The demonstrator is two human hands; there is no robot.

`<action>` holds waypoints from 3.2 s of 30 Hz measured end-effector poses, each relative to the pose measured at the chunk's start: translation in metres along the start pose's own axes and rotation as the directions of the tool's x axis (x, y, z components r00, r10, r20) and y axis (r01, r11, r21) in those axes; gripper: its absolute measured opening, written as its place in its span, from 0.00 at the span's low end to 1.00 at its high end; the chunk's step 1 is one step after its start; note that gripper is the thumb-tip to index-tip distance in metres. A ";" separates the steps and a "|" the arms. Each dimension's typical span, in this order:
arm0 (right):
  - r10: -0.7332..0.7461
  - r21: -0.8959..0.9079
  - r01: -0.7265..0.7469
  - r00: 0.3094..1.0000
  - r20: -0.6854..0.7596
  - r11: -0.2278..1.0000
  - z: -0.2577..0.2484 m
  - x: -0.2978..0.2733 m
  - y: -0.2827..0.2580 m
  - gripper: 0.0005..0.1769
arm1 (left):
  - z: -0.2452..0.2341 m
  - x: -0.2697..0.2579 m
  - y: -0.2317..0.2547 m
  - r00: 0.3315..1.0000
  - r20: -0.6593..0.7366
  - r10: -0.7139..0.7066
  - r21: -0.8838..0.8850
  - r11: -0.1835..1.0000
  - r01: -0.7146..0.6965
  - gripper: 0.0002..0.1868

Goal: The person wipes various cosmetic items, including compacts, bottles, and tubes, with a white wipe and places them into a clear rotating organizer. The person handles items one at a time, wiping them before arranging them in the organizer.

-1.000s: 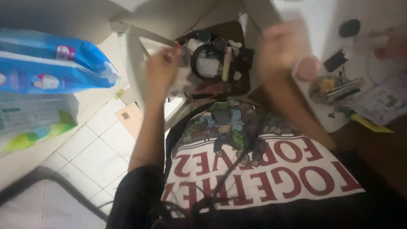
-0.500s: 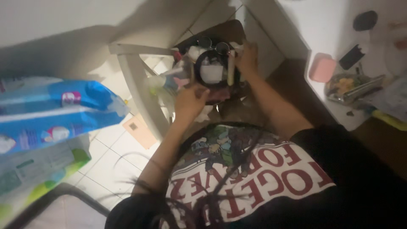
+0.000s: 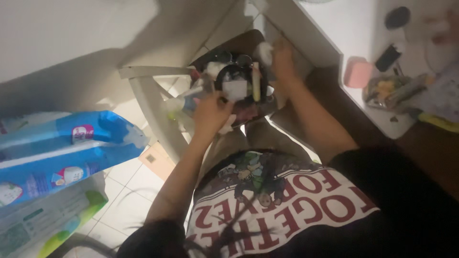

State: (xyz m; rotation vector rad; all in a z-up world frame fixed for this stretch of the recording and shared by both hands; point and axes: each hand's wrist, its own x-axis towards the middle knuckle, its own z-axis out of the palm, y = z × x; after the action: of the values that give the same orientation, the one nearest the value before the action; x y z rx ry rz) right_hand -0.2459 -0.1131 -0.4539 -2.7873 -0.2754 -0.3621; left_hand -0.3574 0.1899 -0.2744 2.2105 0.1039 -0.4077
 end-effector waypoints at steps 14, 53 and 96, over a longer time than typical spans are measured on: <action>-0.243 0.244 0.263 0.964 -0.107 0.933 -0.433 0.022 -0.204 0.12 | 0.014 -0.011 0.175 0.679 -0.500 0.538 -0.021 0.776 -0.630 0.52; -0.064 0.546 0.348 0.880 -0.471 0.762 -0.318 0.050 -0.224 0.24 | -0.022 -0.005 0.194 0.895 -0.384 0.228 -0.329 0.872 -0.363 0.24; 0.106 0.825 -0.563 0.823 0.557 0.037 -0.433 0.067 -0.137 0.23 | -0.007 -0.029 0.214 0.723 -0.196 0.663 0.244 0.747 -0.618 0.38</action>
State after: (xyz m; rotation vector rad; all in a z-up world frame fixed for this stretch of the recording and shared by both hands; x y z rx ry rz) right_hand -0.3075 -0.1197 0.0012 -1.3567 0.1227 0.3989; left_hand -0.3367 0.0637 -0.1001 2.2780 -0.5699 0.2960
